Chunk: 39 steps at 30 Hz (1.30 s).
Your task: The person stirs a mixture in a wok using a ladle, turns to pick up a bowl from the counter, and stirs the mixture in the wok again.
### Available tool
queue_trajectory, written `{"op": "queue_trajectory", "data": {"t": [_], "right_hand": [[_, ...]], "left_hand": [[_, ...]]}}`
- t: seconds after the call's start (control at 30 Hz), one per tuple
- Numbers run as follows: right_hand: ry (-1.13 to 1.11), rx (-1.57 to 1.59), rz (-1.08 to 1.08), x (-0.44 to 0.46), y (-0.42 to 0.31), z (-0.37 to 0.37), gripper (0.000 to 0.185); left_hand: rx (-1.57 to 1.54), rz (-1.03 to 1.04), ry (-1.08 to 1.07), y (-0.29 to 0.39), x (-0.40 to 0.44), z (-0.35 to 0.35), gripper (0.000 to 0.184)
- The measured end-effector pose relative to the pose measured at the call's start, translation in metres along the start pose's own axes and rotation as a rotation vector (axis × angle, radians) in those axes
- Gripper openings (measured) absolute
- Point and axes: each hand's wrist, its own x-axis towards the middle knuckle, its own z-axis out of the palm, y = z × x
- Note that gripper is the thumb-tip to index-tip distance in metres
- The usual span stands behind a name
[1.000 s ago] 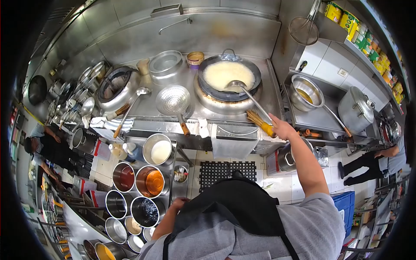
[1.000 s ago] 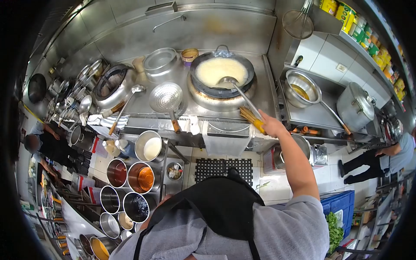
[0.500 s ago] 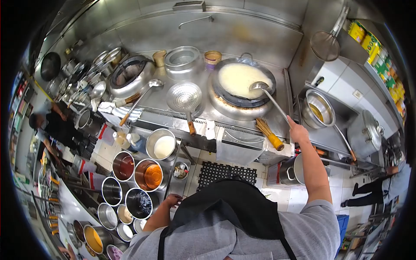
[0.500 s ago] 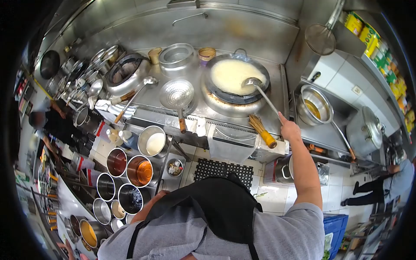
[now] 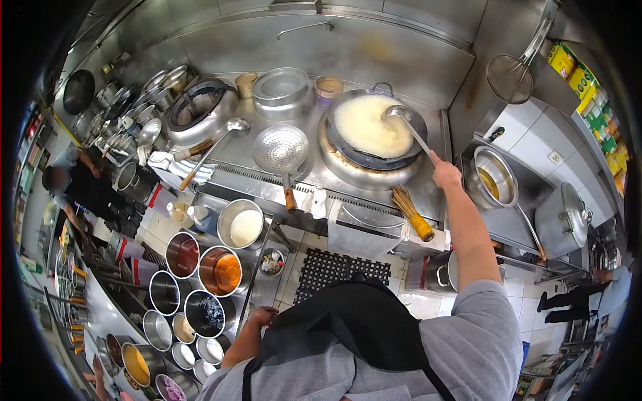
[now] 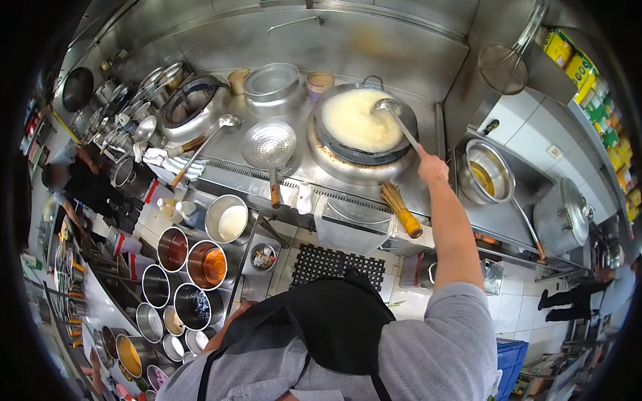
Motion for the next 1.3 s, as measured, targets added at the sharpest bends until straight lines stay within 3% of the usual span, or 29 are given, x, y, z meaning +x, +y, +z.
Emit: {"op": "queue_trajectory", "data": {"t": [0.07,0.17,0.23,0.33,0.4,0.5,0.53,0.63,0.8,0.9,1.0,1.13,1.2,1.27,1.3], "right_hand": [[-0.027,0.081,0.011,0.005,-0.018,-0.004,0.074],[0.010,0.172,-0.001,0.020,-0.045,0.015,0.074],[-0.023,0.317,0.001,0.026,-0.065,0.030,0.073],[-0.099,0.493,0.032,0.016,-0.091,0.030,0.072],[-0.097,0.524,0.019,0.012,-0.093,0.040,0.072],[-0.026,0.388,-0.072,-0.001,-0.090,0.052,0.073],[-0.053,0.372,-0.085,-0.011,-0.088,0.043,0.073],[-0.131,0.341,-0.119,-0.029,-0.076,0.031,0.075],[-0.155,0.350,-0.162,-0.040,-0.047,0.035,0.076],[-0.186,0.358,-0.200,-0.049,-0.028,0.033,0.078],[-0.196,0.346,-0.221,-0.058,-0.011,0.032,0.078],[-0.212,0.321,-0.240,-0.073,0.007,0.028,0.079],[-0.206,0.323,-0.236,-0.082,0.011,0.028,0.078],[-0.238,0.329,-0.207,-0.097,0.008,0.021,0.078],[-0.274,0.340,-0.171,-0.104,0.004,0.017,0.078]], "left_hand": [[0.061,0.016,0.023,0.005,-0.007,0.005,0.031],[0.037,0.312,-0.106,0.012,-0.002,0.004,0.032],[0.185,0.325,-0.059,0.048,0.011,0.009,0.033],[0.194,0.377,-0.042,0.169,-0.011,0.017,0.034],[0.376,0.647,0.041,0.246,-0.012,0.019,0.032],[0.377,0.939,0.118,0.363,-0.033,0.031,0.034],[0.452,0.845,0.178,0.406,-0.058,0.040,0.035],[0.442,1.196,0.277,0.478,-0.023,0.058,0.043],[0.607,1.298,0.519,0.584,-0.033,0.108,0.060],[0.859,1.263,0.666,0.608,-0.004,0.134,0.063],[0.990,1.131,0.668,0.599,0.017,0.150,0.063],[0.519,1.293,0.494,0.578,0.018,0.134,0.066],[0.323,1.293,0.727,0.545,0.022,0.118,0.068],[0.348,1.055,0.991,0.499,0.052,0.093,0.069],[0.374,0.870,1.007,0.475,0.067,0.083,0.072]]}}
